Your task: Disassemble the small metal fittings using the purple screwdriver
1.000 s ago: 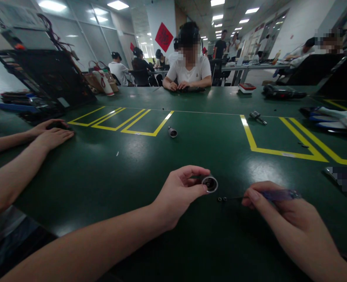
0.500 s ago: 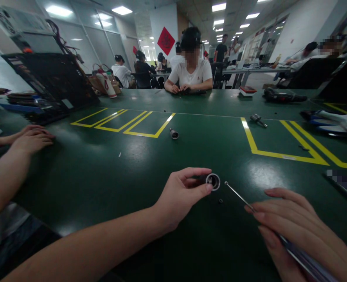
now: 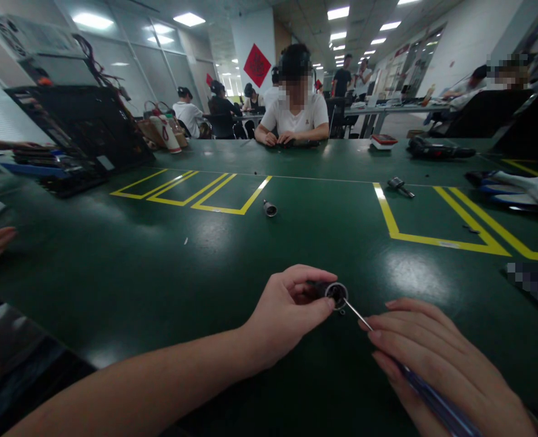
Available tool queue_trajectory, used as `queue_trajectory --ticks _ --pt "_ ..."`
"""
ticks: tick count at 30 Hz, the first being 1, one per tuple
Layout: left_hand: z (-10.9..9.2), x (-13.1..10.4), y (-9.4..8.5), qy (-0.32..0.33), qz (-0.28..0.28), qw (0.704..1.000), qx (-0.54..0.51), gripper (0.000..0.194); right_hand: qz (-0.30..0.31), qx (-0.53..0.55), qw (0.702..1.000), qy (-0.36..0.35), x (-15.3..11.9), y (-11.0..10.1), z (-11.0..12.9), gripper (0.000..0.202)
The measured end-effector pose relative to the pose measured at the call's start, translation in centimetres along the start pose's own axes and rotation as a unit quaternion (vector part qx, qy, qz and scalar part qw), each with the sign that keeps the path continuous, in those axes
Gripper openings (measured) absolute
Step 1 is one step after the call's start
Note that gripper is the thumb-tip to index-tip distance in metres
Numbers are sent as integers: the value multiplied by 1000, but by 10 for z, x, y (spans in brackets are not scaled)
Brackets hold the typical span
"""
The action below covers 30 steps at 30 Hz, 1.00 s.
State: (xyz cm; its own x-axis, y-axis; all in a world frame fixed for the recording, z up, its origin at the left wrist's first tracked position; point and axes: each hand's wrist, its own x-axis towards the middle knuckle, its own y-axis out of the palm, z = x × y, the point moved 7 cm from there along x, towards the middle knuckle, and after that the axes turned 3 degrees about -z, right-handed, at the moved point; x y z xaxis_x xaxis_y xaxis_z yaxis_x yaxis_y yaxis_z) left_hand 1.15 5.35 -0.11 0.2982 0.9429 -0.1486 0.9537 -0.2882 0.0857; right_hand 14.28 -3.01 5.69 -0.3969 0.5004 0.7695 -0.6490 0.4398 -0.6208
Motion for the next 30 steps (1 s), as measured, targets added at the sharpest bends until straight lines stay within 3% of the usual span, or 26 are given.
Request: queue_trajectory --ticks 7,16,19,25,30 --pt "-2 1 -2 26 -25 999 31 15 1 -3 1000 -18 0 1 6 19" --pt "-5 0 -2 35 -36 998 42 15 -5 -11 999 -42 4 -1 14 22" --pt "-4 2 -3 27 -25 999 29 15 -25 15 999 12 -2 -6 3 21" --pt "-4 5 -8 10 -35 999 13 32 -23 52 975 216 -11 -5 -39 15" --pt "-3 5 -9 -8 -41 999 -15 34 -3 70 960 270 -9 5 -51 17"
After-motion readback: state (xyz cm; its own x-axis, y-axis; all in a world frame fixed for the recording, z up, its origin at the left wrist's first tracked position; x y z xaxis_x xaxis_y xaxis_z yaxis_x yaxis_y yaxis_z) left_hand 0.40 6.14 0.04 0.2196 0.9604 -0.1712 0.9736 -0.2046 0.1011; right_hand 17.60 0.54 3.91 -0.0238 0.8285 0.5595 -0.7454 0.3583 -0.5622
